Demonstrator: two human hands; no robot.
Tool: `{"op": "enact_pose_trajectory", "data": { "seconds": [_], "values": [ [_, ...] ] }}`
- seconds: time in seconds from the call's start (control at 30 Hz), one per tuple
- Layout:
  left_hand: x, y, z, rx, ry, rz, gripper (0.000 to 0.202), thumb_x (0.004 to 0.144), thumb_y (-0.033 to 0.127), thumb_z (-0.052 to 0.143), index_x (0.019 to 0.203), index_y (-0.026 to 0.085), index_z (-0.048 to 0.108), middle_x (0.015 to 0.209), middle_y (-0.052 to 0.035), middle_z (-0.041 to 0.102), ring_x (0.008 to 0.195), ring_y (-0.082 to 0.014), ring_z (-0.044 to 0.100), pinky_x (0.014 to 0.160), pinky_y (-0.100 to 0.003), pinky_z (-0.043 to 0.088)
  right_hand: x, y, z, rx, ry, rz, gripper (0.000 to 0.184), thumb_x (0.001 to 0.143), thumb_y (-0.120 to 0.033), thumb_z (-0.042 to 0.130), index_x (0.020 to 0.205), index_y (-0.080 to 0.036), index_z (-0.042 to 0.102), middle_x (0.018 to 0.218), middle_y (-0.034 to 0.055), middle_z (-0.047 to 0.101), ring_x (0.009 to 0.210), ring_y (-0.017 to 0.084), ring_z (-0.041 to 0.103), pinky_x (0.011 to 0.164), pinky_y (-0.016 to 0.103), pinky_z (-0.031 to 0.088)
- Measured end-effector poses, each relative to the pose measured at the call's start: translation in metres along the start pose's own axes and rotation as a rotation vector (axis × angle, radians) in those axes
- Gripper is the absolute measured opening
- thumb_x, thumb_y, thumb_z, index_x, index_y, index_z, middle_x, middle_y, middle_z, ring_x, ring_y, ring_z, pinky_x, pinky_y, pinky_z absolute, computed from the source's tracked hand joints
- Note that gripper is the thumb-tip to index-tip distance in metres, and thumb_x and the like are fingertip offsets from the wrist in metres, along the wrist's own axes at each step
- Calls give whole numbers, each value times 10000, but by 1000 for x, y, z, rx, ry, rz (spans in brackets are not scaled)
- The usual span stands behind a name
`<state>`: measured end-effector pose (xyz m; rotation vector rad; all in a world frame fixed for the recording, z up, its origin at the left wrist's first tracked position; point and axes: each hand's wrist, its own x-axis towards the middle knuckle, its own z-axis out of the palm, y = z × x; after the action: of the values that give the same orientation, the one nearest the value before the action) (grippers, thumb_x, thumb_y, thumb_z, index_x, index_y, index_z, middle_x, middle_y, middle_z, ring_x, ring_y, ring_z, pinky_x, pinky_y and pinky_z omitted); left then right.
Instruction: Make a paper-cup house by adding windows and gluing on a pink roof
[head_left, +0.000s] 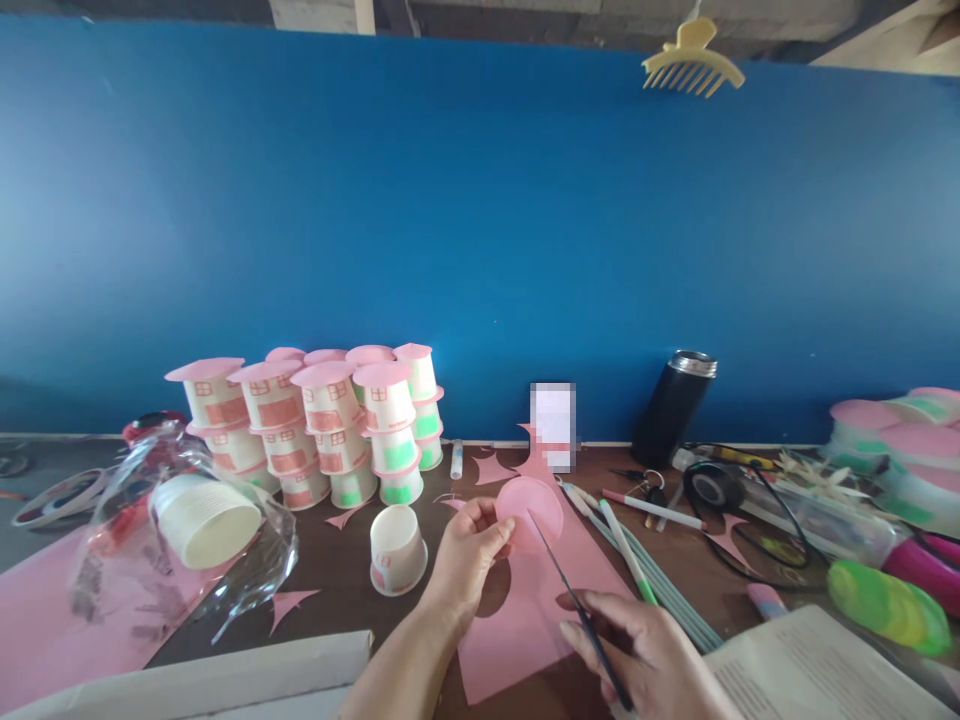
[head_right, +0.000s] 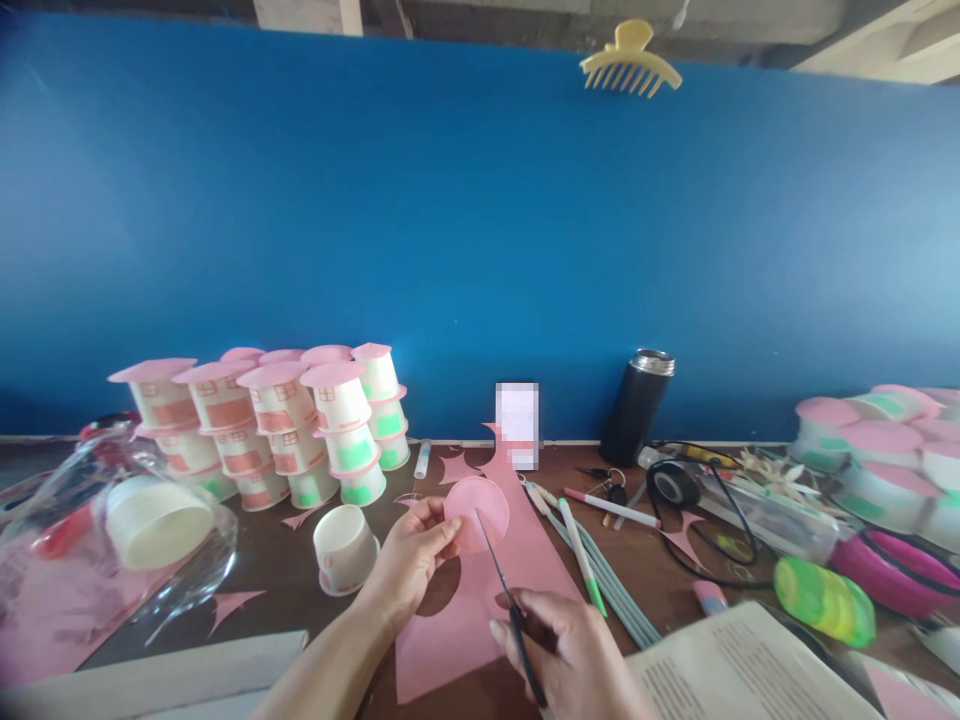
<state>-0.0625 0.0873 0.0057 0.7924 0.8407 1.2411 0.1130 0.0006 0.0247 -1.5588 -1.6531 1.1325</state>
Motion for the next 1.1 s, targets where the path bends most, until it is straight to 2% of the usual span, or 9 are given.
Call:
{"op": "enact_pose_trajectory", "data": {
  "seconds": [0.23,0.5,0.7,0.8,0.87,1.0,1.1],
  "values": [
    [1,0,0,-5,9,-8,401,548,396,886,763,157,647,737,-2,648,659,-91,561,610,-193,441,-1,-4,0,-8,-2,-2,443,829,-590,576,761,-153,612,522,-60,423,467,89,386,460,221,295],
    [-2,2,1,-14,9,1,382,551,390,880,745,159,646,710,8,646,641,-90,556,603,-197,437,-3,-9,0,-19,15,-24,421,810,-571,612,656,-190,524,512,-60,420,476,98,392,473,230,298],
    [0,0,1,-10,18,16,376,549,376,884,746,153,654,697,5,648,620,-86,547,592,-196,432,-4,-7,0,-5,12,14,388,809,-549,598,683,-185,558,520,-58,437,467,97,411,464,222,310],
    [2,0,-1,-7,28,19,381,554,378,882,762,147,662,701,-3,655,630,-94,558,606,-206,441,-2,-3,0,-8,70,16,297,772,-482,649,795,-189,600,511,-72,464,458,104,460,473,220,339],
    [2,1,-1,-8,43,19,382,558,381,881,763,145,661,710,-8,660,647,-99,569,623,-212,449,-1,1,0,-5,117,-4,262,738,-426,685,840,-208,580,504,-97,446,438,106,484,469,215,352],
    [1,4,-2,-34,77,28,383,559,391,882,758,149,661,732,-2,662,635,-84,557,625,-206,443,1,9,-4,-33,203,-42,294,731,-347,682,707,-248,407,516,-107,452,436,103,480,470,205,362],
    [1,4,-1,-61,86,15,403,527,386,899,749,148,660,725,3,656,624,-79,552,606,-199,433,3,15,-14,-197,313,-51,330,750,-372,654,646,-250,365,543,-71,502,516,126,475,519,216,380]
  ]
}}
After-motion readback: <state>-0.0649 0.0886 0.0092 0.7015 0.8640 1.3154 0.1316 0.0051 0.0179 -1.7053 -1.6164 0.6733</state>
